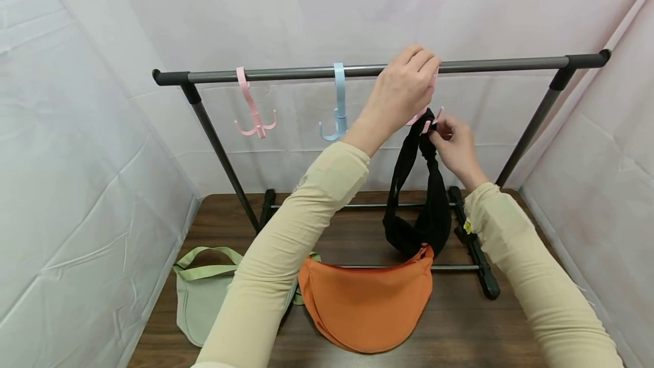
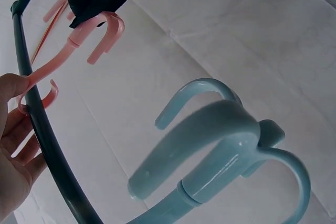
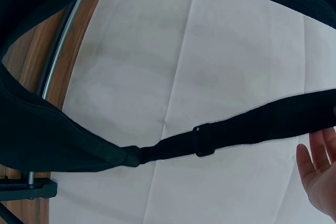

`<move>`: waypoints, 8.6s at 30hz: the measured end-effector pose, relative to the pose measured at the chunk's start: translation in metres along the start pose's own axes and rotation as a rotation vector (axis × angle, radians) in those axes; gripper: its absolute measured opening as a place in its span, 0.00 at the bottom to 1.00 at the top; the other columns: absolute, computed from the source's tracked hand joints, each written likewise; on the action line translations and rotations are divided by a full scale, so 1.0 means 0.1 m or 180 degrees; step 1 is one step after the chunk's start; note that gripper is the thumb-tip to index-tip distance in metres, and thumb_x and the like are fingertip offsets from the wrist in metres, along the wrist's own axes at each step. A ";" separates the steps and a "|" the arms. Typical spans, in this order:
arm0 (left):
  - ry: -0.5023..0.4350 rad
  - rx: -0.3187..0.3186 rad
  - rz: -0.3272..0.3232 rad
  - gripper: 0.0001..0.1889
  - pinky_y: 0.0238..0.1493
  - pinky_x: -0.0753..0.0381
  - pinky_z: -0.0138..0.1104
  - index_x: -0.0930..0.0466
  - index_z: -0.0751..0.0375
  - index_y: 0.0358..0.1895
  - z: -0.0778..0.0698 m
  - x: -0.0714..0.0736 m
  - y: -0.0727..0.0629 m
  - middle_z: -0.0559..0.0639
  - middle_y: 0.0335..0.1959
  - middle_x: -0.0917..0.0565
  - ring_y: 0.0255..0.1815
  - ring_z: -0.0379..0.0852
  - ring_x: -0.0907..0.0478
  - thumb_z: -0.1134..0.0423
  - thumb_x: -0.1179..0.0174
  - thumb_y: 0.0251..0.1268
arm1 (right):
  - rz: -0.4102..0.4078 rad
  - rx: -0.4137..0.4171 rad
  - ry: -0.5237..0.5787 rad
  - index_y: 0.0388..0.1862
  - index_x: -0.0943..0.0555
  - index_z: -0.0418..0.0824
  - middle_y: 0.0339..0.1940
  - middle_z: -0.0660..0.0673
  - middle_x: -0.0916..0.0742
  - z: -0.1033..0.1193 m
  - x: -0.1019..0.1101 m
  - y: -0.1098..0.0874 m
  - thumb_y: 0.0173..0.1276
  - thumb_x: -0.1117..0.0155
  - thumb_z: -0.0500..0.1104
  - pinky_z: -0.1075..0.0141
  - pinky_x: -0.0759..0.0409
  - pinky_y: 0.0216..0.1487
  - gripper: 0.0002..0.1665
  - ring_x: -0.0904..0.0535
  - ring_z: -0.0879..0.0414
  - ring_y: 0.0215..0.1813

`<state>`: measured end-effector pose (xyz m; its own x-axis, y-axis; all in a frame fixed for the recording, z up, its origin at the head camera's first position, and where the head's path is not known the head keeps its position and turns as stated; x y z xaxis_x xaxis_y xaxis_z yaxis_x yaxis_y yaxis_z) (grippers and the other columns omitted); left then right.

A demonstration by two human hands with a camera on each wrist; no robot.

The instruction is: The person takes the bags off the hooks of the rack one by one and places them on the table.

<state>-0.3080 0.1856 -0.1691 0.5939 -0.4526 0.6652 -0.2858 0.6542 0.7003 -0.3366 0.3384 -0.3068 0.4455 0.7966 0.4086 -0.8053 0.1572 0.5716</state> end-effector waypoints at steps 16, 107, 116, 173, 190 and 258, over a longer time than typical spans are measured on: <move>-0.0001 0.0071 -0.0050 0.17 0.61 0.39 0.25 0.23 0.63 0.49 0.00 -0.04 0.03 0.51 0.48 0.21 0.55 0.46 0.30 0.67 0.62 0.67 | 0.0001 0.0073 -0.0494 0.40 0.24 0.27 0.33 0.34 0.20 0.10 0.33 0.16 0.65 0.51 0.34 0.78 0.33 0.33 0.12 0.31 0.69 0.32; -0.4223 0.3188 0.0211 0.10 0.34 0.22 0.29 0.25 0.69 0.40 -0.68 -1.17 -2.57 0.56 0.36 0.23 0.37 0.48 0.22 0.71 0.39 0.55 | -0.1340 0.1441 -0.1060 0.29 0.20 0.27 0.26 0.77 0.32 1.96 1.20 0.07 0.57 0.52 0.31 0.87 0.35 0.29 0.12 0.33 0.78 0.29; -0.4077 0.2920 0.0192 0.08 0.33 0.24 0.25 0.27 0.69 0.38 -0.77 -0.94 -2.48 0.59 0.37 0.23 0.36 0.47 0.24 0.71 0.40 0.56 | -0.1373 0.1171 -0.1192 0.28 0.20 0.26 0.23 0.78 0.34 1.57 1.40 0.09 0.56 0.52 0.31 0.83 0.41 0.31 0.13 0.38 0.83 0.26; -0.3755 0.2415 -0.0521 0.04 0.18 0.35 0.27 0.31 0.72 0.35 -0.67 -0.39 -2.56 0.62 0.33 0.29 0.20 0.38 0.37 0.80 0.47 0.58 | 0.1216 0.0072 -0.1940 0.41 0.22 0.32 0.41 0.34 0.20 -0.16 0.84 -0.63 0.60 0.43 0.36 0.50 0.25 0.35 0.11 0.23 0.43 0.38; -0.3779 0.2743 -0.0756 0.05 0.26 0.31 0.25 0.31 0.74 0.37 -0.49 -0.29 -2.59 0.57 0.37 0.27 0.32 0.37 0.29 0.79 0.47 0.59 | -0.0037 -0.0451 -0.0524 0.46 0.24 0.37 0.39 0.61 0.22 -0.44 1.38 -1.20 0.65 0.44 0.36 0.85 0.34 0.40 0.11 0.29 0.77 0.39; -0.4656 0.3229 -0.0076 0.06 0.40 0.28 0.30 0.31 0.73 0.42 -1.10 -0.85 -2.39 0.61 0.38 0.28 0.38 0.42 0.31 0.74 0.49 0.63 | 0.0011 -0.1793 0.3592 0.35 0.22 0.40 0.31 0.47 0.15 -1.16 0.98 -2.62 0.69 0.61 0.25 0.67 0.20 0.40 0.20 0.18 0.57 0.36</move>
<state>-0.2067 0.1343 -0.4216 -0.3226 -0.9434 -0.0769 -0.9310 0.3016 0.2058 -0.1275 0.4431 -0.4991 0.0856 0.8079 -0.5831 -0.9843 0.1592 0.0761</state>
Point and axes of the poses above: each hand's wrist, its own y-axis towards the middle knuckle, its own x-axis out of the back of the hand, z = x × y, the point moved 4 cm from there along y, towards the middle knuckle
